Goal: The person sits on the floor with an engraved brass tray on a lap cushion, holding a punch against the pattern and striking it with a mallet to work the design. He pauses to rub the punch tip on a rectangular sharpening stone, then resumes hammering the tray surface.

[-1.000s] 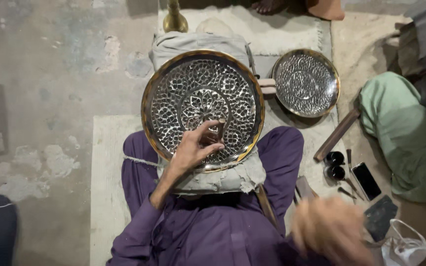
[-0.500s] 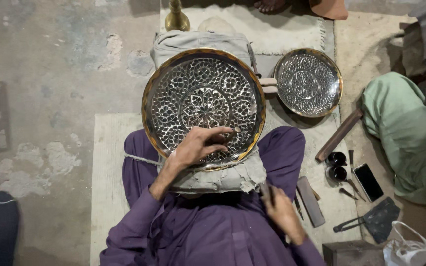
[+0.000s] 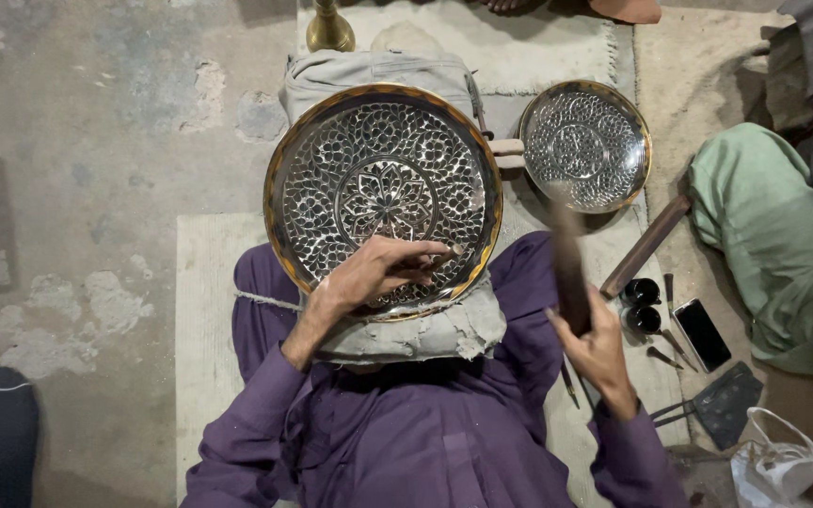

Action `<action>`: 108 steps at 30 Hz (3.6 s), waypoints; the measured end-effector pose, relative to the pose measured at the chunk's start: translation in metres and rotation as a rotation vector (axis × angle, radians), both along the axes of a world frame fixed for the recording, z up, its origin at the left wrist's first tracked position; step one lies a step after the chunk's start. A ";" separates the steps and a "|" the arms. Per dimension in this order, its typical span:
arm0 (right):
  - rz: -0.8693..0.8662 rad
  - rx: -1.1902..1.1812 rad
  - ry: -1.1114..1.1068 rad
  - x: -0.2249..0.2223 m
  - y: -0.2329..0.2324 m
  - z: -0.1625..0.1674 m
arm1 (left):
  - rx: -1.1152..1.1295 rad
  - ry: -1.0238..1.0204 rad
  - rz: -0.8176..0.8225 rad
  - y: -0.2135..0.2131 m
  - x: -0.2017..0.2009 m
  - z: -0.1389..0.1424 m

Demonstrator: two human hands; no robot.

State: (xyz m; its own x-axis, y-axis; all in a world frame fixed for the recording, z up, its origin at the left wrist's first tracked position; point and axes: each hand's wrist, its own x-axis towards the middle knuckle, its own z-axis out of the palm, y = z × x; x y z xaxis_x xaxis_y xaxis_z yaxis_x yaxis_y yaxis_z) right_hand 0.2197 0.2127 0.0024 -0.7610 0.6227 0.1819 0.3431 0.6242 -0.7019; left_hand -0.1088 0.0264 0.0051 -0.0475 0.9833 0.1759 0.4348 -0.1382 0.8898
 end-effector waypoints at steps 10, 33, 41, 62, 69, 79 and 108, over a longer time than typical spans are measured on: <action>0.138 0.407 -0.235 -0.049 0.000 0.044 | 0.029 0.009 -0.013 0.001 0.001 -0.009; 0.011 0.292 -0.292 -0.037 -0.001 0.008 | -0.047 0.123 0.079 0.005 0.009 0.007; -0.089 0.324 -0.523 -0.030 -0.006 0.011 | -0.013 0.112 0.072 0.002 0.008 0.015; 0.089 0.234 -0.177 -0.029 0.002 0.042 | 0.002 0.059 0.161 -0.001 0.008 -0.015; 0.107 0.429 -0.275 -0.038 0.007 0.069 | 0.024 0.075 0.147 0.000 0.007 -0.014; 0.137 0.428 -0.184 -0.041 0.021 0.066 | 0.024 0.046 0.166 -0.002 0.008 -0.014; 0.036 0.372 -0.249 -0.037 0.016 0.048 | 0.004 0.071 0.220 -0.005 0.013 -0.007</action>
